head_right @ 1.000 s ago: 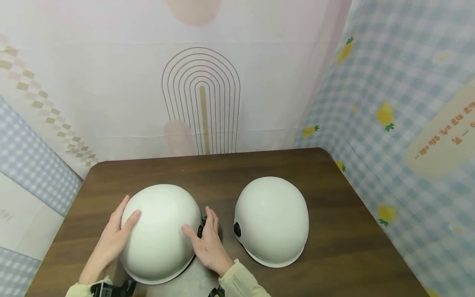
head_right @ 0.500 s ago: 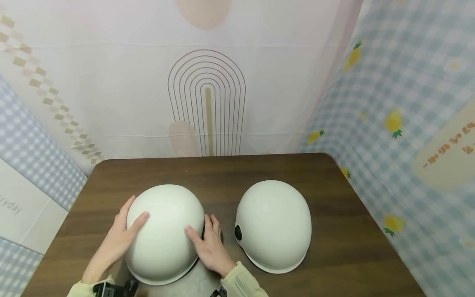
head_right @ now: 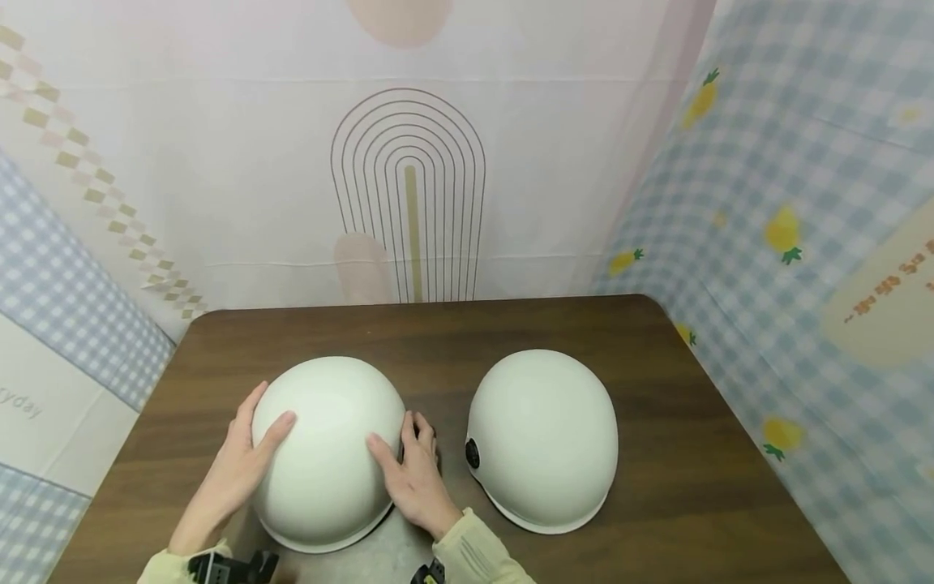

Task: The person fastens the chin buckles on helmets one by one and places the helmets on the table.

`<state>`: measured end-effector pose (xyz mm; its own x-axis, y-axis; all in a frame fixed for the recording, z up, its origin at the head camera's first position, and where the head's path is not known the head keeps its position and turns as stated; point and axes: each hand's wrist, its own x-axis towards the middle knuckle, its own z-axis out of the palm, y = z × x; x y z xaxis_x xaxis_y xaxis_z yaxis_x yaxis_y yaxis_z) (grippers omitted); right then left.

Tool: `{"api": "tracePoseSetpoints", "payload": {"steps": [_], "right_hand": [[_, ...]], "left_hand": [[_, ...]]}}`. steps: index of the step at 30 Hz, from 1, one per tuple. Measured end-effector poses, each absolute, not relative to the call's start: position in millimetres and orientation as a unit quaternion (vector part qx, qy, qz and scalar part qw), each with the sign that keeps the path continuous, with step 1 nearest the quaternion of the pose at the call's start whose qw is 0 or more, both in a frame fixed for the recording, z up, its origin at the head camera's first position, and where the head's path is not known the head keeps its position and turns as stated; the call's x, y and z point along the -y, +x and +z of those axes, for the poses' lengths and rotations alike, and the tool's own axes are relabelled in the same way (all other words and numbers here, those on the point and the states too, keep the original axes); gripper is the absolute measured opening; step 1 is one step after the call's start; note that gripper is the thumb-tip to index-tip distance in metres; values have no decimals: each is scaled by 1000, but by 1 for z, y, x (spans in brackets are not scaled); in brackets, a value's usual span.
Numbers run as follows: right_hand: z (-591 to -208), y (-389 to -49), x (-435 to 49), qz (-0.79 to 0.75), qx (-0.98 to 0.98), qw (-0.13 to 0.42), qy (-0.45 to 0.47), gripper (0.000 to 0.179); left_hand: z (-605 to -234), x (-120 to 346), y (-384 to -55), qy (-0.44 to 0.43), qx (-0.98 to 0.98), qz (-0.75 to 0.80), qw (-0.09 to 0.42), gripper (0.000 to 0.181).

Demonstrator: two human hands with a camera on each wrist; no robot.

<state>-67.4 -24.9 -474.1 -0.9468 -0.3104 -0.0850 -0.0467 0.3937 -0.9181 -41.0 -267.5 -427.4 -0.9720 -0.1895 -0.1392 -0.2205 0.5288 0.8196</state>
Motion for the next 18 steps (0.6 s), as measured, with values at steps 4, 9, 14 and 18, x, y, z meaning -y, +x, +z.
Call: {"api": "tracePoseSetpoints", "payload": {"steps": [4,9,14,18], "right_hand": [[-474,-68,26,-534,-830,122,-107,86],[-473,-69,26,-527,-833,126,-108,87],[-472,-69,26,-530,-833,116,-108,85],[-472,-68,26,-532,-834,113,-98,85]], "left_hand": [[-427,268,-41,-120,-873,473,18,85],[-426,270,-42,-120,-871,475,27,85],[-426,270,-43,-122,-867,482,30,86],[-426,269,-43,-124,-865,486,27,86]]}}
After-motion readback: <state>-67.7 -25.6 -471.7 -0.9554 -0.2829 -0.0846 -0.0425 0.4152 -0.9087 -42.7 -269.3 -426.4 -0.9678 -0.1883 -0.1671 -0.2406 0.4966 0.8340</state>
